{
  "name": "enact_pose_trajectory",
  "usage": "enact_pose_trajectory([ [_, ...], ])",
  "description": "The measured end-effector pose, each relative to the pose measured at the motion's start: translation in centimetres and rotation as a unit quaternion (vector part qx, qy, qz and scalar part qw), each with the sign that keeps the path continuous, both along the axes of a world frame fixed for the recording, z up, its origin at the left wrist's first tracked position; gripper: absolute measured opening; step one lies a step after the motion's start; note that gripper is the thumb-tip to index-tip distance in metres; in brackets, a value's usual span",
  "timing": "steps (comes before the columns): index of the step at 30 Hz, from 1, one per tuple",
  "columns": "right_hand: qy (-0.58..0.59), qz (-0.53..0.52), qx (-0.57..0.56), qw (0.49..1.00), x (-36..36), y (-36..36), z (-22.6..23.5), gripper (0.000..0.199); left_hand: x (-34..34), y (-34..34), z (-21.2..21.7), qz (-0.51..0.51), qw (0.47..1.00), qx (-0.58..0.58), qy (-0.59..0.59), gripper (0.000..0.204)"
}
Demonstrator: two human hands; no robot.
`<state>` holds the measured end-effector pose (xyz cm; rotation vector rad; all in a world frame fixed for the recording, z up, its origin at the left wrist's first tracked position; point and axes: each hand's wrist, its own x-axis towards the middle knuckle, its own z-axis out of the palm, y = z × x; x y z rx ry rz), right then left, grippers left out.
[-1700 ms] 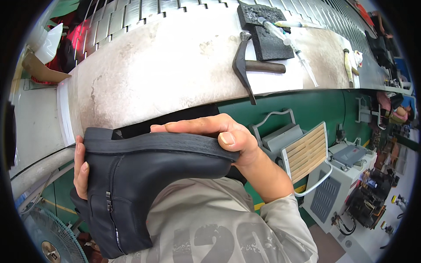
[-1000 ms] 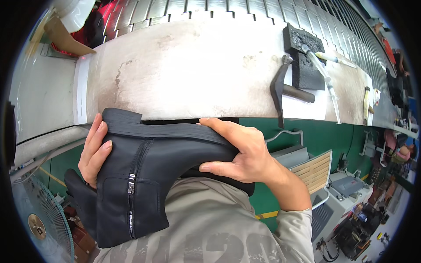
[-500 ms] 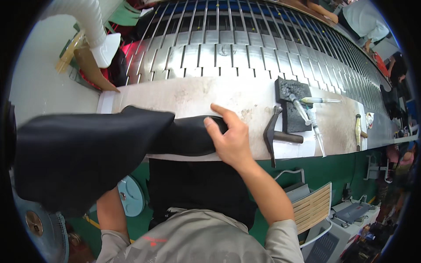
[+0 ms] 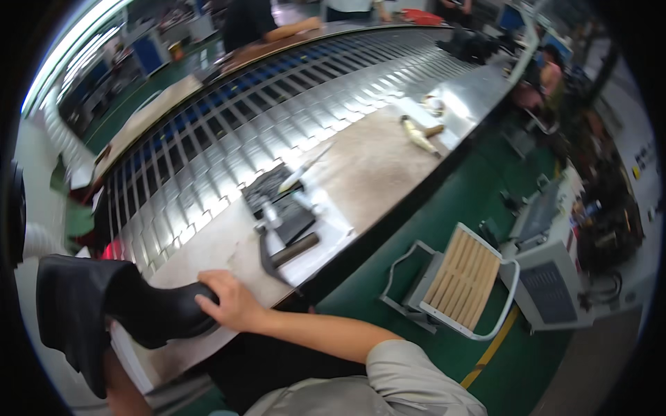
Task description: The person assembles boots by taking boot uppers and soles from a conveyor and pressing the soles onto the bottoms of the boot uppers by hand.
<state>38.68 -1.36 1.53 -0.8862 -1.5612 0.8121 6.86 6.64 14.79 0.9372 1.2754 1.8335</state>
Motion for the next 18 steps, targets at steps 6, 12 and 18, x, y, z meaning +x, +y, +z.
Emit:
enact_pose_trajectory([
  [6, 0.029, -0.040, -0.004, 0.999, 0.6, 0.7, -0.5, 0.052, 0.8, 11.7, 2.4, -0.022, 1.000, 0.005, 0.009, 0.053],
  [12, 0.029, 0.013, -0.007, 0.999, -0.3, 0.4, -1.3, 0.042, 2.6, 25.3, 6.4, -0.128, 0.989, 0.075, 0.010, 0.054],
  [18, 0.026, 0.052, -0.018, 0.998, -0.3, 0.5, -1.5, 0.031, 12.8, 26.9, -1.4, -0.222, 0.949, -0.211, 0.082, 0.040],
])
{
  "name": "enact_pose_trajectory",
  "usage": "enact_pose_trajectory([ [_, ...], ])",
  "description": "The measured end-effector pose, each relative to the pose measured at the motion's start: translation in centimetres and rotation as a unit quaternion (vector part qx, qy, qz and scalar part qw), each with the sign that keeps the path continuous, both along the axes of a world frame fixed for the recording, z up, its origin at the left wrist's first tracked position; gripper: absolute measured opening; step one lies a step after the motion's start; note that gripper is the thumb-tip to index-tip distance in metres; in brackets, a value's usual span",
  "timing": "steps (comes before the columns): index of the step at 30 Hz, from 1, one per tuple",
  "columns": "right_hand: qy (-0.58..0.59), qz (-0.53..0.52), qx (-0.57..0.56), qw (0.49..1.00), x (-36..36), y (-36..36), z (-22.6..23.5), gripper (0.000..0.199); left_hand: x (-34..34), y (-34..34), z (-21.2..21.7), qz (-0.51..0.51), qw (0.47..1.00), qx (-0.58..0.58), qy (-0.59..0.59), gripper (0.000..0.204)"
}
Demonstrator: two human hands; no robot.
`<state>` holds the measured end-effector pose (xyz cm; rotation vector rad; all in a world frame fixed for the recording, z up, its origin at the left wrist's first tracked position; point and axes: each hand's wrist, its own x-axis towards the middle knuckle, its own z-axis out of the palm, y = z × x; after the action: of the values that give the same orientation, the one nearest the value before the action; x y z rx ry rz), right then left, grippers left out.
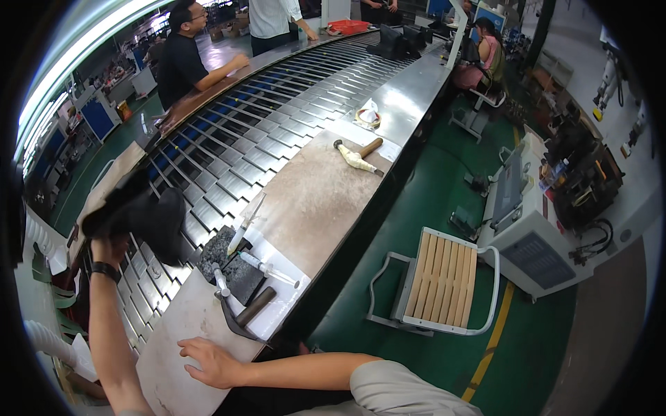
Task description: The person assembles boots by taking boot uppers and soles from a conveyor and pressing the soles onto the bottoms of the boot uppers by hand.
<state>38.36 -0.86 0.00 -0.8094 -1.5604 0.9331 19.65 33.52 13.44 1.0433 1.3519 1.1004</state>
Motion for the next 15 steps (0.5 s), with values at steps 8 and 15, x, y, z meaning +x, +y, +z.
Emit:
enact_pose_trajectory([
  [8, -0.011, -0.013, 0.033, 0.999, -0.3, -0.1, 0.0, 0.024, -1.0, -6.7, -9.1, 0.058, 0.993, -0.093, 0.034, 0.031],
  [15, -0.046, -0.017, 0.051, 0.997, 0.0, -0.1, 0.7, 0.015, -12.1, -17.9, -11.8, 0.060, 0.965, -0.086, 0.241, 0.034],
])
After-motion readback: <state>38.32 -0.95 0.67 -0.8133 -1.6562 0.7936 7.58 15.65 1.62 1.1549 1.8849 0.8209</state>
